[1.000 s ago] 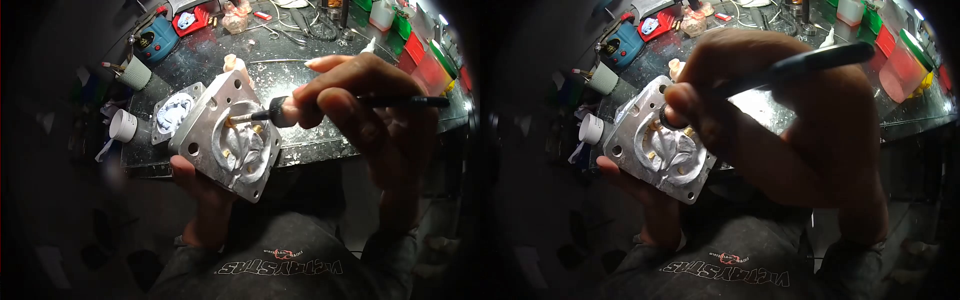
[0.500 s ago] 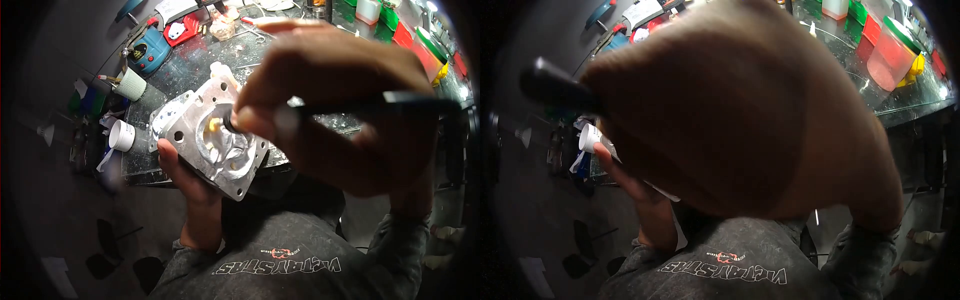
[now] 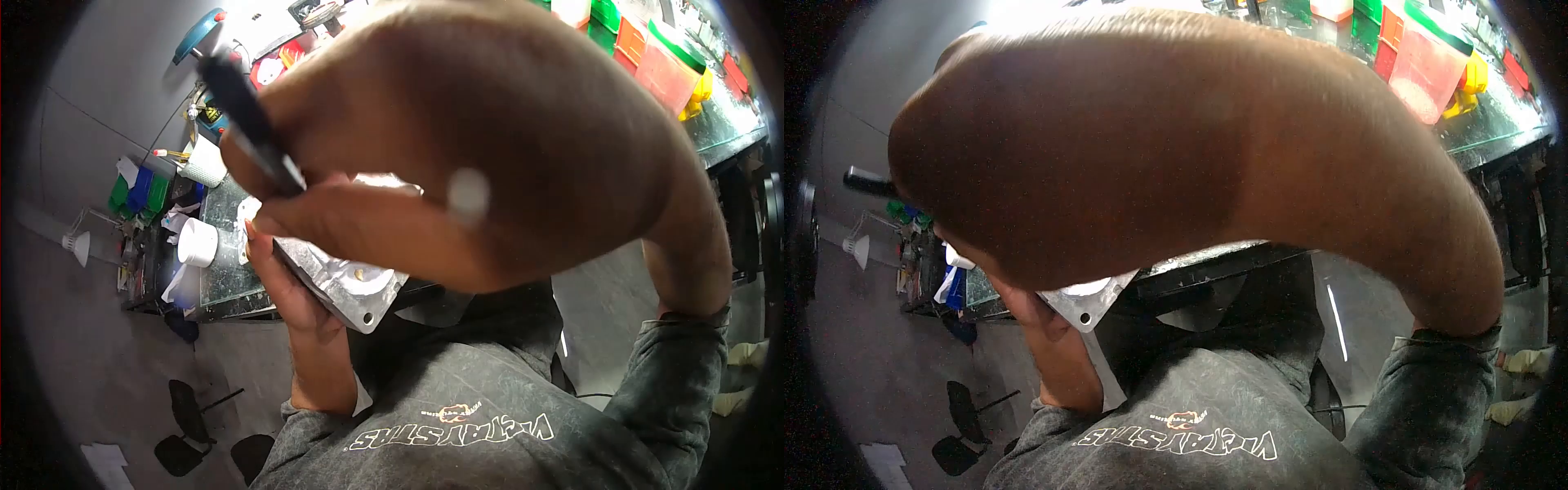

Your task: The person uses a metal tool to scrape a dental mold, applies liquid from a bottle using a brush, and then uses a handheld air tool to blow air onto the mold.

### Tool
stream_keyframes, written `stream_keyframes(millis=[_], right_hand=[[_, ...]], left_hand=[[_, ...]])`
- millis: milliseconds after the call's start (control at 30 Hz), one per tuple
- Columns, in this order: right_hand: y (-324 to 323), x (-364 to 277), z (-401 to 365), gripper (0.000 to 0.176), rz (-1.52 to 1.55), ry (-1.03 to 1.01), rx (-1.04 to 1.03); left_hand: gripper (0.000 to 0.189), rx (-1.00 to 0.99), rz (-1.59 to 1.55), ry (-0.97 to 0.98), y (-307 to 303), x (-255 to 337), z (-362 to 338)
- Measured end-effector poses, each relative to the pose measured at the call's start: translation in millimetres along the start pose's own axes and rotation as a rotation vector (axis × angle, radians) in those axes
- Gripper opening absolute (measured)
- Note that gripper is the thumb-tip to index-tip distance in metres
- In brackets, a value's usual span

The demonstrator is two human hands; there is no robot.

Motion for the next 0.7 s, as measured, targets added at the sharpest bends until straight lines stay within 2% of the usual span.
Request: stream_keyframes(millis=[67,100,167,233,267,300,367,400,433,500,533,567,633,667,700], right_hand=[[2,0,-2,0.025,-0.023,-0.003,0.016],[2,-1,-3,0.026,-0.030,-0.003,0.023],[-1,0,-7,0.028,-0.042,-0.006,0.046],[2,1,-9,0.030,-0.072,-0.019,0.082],[1,2,-9,0.031,-0.069,-0.017,0.096],[-2,7,-11,0.032,-0.037,0.016,0.115],[-14,26,-14,0.013,0.313,0.289,0.077],[-23,17,-12,0.016,0.350,0.049,0.210],[-30,6,-16,0.018,0.431,-0.048,0.159],[-25,9,-22,0.018,0.278,0.222,0.134],[-21,1,-24,0.016,0.138,0.157,0.123],[-16,-4,-23,0.011,0.121,0.112,0.048],[-3,0,-28,0.005,0.231,0.226,0.074],[-5,-19,-25,0.008,-0.043,-0.104,0.058],[-1,-18,-25,0.008,0.027,-0.048,0.086]], left_hand=[[0.072,0.212,0.561,0.056,-29,14,-8],[0.072,0.212,0.563,0.053,-28,14,-8],[0.072,0.029,-0.170,-0.032,-1,-5,-3],[0.075,0.033,-0.402,-0.066,26,-10,7],[0.081,0.157,-0.320,-0.077,26,-11,12],[0.089,0.069,-0.280,-0.053,1,-9,6],[0.091,0.216,-0.100,-0.021,-6,-7,8],[0.096,0.156,-0.192,-0.048,0,-9,10],[0.096,0.160,-0.181,-0.036,-2,-9,11],[0.101,0.176,-0.227,-0.017,-4,-9,11],[0.101,0.165,-0.134,-0.003,-7,-8,11],[0.096,0.058,-0.149,0.038,4,-8,16],[0.088,-0.225,-0.282,0.077,24,-2,20],[0.097,0.081,-0.181,0.032,3,-9,14],[0.107,0.386,-0.076,-0.014,-4,-11,5]])
Point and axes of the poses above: each hand's wrist, its own z-axis towards the middle knuckle, its own y-axis out of the palm, x = y × z, the point moved 9 cm from there along z, towards the middle knuckle, and after that the axes turned 11 degrees about y, right-handed, at the moved point
